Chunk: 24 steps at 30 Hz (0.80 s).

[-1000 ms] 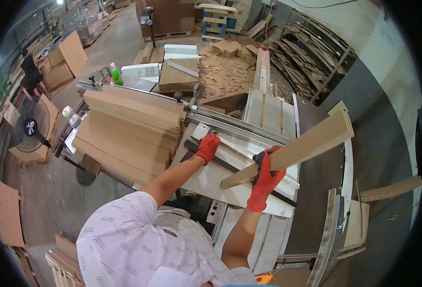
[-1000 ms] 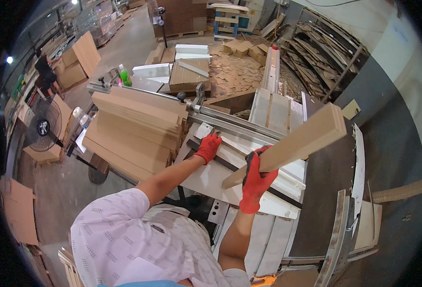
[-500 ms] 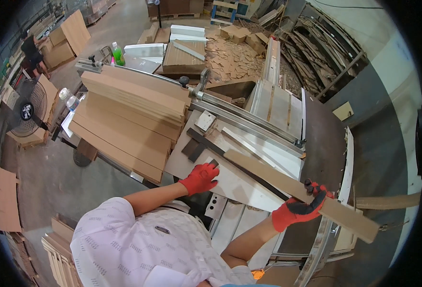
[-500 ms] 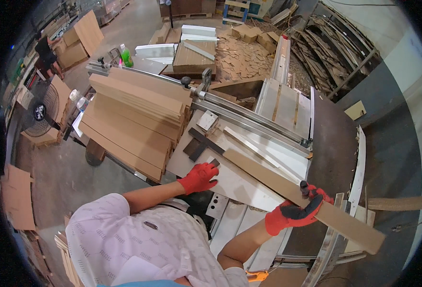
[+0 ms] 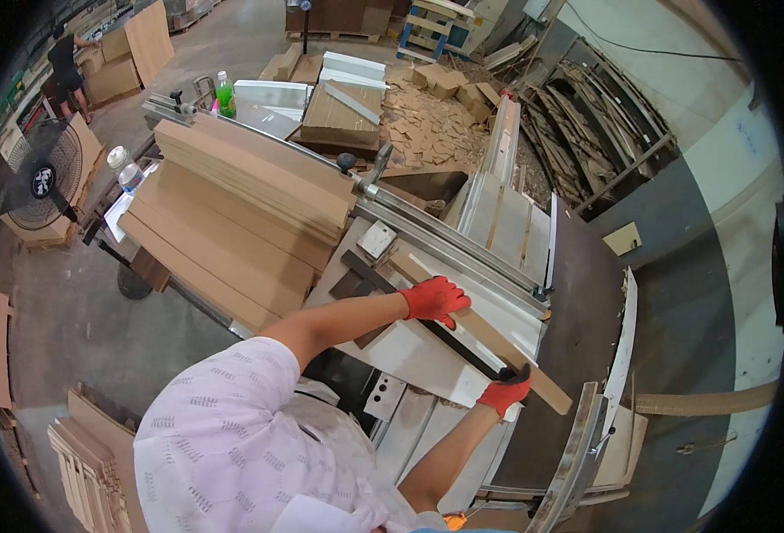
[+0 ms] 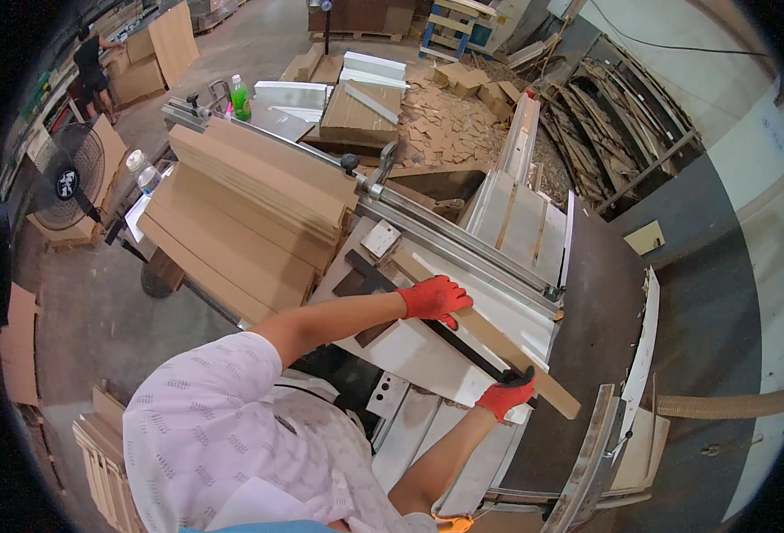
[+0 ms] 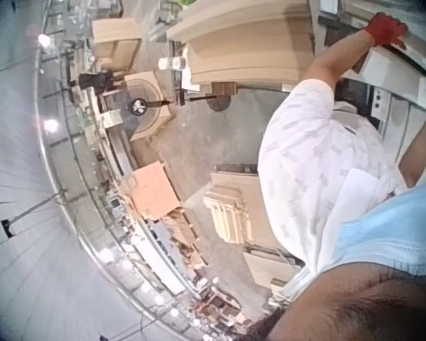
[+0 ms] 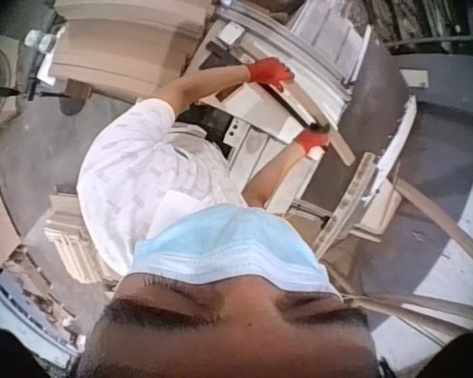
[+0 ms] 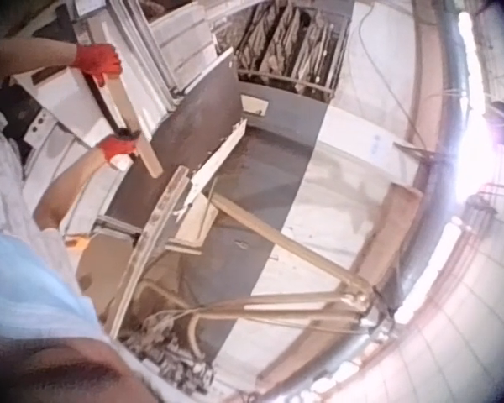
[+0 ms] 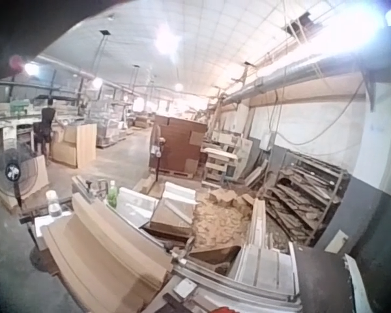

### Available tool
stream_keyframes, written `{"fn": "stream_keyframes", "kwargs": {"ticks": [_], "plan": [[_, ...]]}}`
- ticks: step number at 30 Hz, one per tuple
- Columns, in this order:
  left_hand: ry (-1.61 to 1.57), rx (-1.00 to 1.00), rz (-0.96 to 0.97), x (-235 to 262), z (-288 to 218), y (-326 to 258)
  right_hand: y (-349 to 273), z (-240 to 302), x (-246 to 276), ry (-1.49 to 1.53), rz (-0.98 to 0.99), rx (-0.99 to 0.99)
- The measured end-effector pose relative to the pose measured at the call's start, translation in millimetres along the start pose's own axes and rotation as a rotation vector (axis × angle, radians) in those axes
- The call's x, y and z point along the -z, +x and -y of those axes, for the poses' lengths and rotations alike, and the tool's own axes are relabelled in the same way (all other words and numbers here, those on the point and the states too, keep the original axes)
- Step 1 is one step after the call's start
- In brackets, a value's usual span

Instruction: Cutting wooden slats to size using a sliding table saw in a furniture manufacturing workshop.

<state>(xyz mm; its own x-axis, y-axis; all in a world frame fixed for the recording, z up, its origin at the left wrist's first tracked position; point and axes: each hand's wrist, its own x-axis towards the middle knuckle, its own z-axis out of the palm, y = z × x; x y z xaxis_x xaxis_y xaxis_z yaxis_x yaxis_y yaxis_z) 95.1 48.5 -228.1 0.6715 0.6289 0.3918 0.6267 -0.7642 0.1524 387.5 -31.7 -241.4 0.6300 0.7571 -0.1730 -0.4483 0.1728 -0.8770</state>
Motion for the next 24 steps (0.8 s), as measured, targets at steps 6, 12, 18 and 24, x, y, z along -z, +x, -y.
{"fn": "stream_keyframes", "kwargs": {"ticks": [6, 12, 18, 24], "plan": [[-0.094, -0.03, -0.192, -34, 14, -10, 68, -86, 64, -0.052, -0.005, -0.073], [-0.254, -0.074, -0.05, -47, 27, 4, 76, -68, 80, -0.044, 0.23, -0.297], [-0.267, 0.022, 0.199, -40, 27, 16, 49, -37, 56, -0.184, 0.065, -0.506], [-0.204, 0.069, 0.398, -26, 27, 29, 64, -47, 35, 0.157, 0.158, -0.509]]}}
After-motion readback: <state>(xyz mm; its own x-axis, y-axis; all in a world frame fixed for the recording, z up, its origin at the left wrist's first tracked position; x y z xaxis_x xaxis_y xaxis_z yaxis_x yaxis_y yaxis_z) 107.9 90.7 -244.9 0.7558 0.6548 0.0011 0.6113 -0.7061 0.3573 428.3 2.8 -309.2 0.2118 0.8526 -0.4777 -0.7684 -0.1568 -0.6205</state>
